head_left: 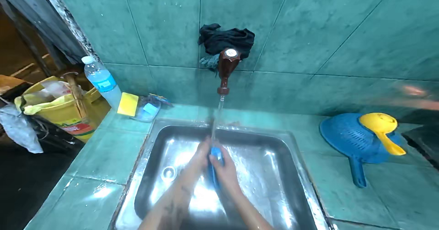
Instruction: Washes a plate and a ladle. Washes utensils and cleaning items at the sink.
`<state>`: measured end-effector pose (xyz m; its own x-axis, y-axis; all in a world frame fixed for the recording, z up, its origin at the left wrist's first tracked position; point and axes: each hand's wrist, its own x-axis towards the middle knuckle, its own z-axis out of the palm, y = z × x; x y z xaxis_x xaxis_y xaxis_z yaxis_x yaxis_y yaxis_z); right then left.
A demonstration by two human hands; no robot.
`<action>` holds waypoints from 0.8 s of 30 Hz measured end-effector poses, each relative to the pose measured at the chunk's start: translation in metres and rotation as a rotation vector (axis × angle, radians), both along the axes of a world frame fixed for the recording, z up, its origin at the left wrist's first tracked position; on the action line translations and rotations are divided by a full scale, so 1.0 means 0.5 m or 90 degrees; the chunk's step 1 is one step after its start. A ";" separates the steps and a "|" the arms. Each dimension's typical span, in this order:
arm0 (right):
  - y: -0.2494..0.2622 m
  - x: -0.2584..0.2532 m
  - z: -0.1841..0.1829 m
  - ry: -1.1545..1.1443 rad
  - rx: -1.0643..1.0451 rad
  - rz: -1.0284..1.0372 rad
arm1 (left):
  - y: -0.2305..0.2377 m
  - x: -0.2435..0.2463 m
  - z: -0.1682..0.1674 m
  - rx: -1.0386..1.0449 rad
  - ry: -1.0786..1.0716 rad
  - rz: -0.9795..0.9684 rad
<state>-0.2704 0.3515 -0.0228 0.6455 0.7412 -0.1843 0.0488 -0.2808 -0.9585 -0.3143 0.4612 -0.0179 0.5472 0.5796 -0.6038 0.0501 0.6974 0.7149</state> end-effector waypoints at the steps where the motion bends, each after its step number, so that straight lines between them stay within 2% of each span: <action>1: -0.008 0.002 -0.007 -0.009 -0.007 0.005 | -0.005 -0.004 -0.009 -0.012 -0.014 0.008; 2: -0.010 0.020 -0.014 -0.023 -0.015 0.003 | -0.016 -0.006 -0.012 -0.024 -0.033 0.012; 5: -0.005 0.113 -0.041 -0.070 -0.013 -0.041 | -0.035 -0.023 -0.022 -0.034 -0.130 -0.100; 7: -0.007 0.141 -0.044 -0.069 0.019 -0.077 | -0.041 -0.016 -0.032 -0.014 -0.141 -0.112; 11: -0.045 0.043 -0.037 -0.109 0.088 -0.062 | -0.036 0.014 -0.011 -0.002 -0.103 -0.001; 13: -0.055 0.030 -0.036 -0.146 0.086 -0.044 | -0.037 0.020 -0.012 -0.006 -0.124 0.051; 16: -0.026 0.078 0.007 -0.195 0.090 -0.049 | -0.095 0.009 -0.047 -0.003 -0.154 -0.017; 18: -0.012 0.094 0.027 -0.239 0.115 -0.057 | -0.110 0.008 -0.046 0.015 -0.158 -0.066; 21: -0.066 0.081 -0.044 -0.302 0.106 0.025 | -0.060 0.004 -0.011 0.047 -0.145 -0.045; 24: -0.152 0.132 -0.101 -0.324 -0.070 0.058 | -0.006 -0.003 0.014 0.022 -0.179 -0.035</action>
<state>-0.2043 0.2757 -0.0732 0.6078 0.7921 0.0561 0.5291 -0.3512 -0.7725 -0.3160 0.4579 -0.0108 0.7213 0.5627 -0.4039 -0.1169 0.6737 0.7297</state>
